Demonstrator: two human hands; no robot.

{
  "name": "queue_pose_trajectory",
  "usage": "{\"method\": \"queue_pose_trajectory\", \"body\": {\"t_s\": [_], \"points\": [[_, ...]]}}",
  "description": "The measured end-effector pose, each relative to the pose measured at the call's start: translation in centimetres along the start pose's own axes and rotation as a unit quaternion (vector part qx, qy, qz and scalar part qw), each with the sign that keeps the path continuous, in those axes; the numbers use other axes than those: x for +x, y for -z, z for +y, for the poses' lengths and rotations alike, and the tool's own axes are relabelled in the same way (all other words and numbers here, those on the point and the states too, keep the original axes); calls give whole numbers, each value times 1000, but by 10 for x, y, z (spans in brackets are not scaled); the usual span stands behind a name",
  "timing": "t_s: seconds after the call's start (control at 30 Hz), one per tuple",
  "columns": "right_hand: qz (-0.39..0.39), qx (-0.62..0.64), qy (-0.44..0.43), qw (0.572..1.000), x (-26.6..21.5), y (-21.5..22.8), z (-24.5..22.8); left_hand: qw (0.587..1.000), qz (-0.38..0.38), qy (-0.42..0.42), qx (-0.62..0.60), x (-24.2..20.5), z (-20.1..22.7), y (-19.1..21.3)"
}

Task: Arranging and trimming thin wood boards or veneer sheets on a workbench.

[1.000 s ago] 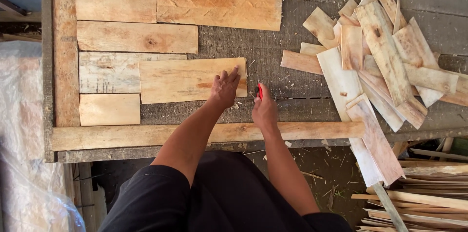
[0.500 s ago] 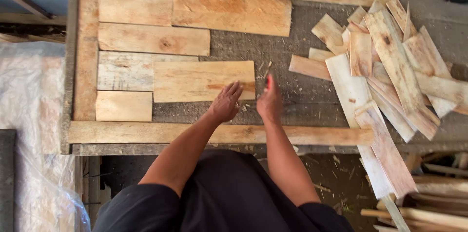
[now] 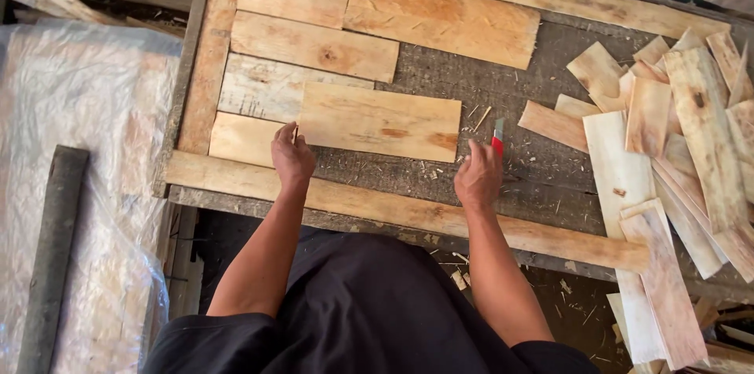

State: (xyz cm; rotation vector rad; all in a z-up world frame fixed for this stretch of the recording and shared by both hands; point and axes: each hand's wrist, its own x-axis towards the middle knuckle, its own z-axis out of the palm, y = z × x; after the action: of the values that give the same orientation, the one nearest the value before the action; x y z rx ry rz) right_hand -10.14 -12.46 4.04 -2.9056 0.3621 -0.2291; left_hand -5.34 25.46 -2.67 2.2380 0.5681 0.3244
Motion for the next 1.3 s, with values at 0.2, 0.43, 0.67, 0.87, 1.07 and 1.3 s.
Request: {"method": "queue_pose_trajectory", "body": {"t_s": [0.2,0.43,0.67,0.87,1.07,1.3], "points": [[-15,166,8,986,11,-58,-4,989,-53,-7,-137,12,-35,-19],[-43,152,-85,984,25,-61,-17,985,-71,82,-132,20,-18,6],[-82,307,-262,911,33,-87,0,961,-120,139,-207,32,-16,16],[-46,344,-323,881,33,-99,7,928,-160,178,-285,39,-45,3],[-30,433,-318,843,28,-114,29,906,-192,205,-318,50,-50,15],[-54,518,-337,784,38,-80,-2,891,-205,193,-357,69,-25,37]]}}
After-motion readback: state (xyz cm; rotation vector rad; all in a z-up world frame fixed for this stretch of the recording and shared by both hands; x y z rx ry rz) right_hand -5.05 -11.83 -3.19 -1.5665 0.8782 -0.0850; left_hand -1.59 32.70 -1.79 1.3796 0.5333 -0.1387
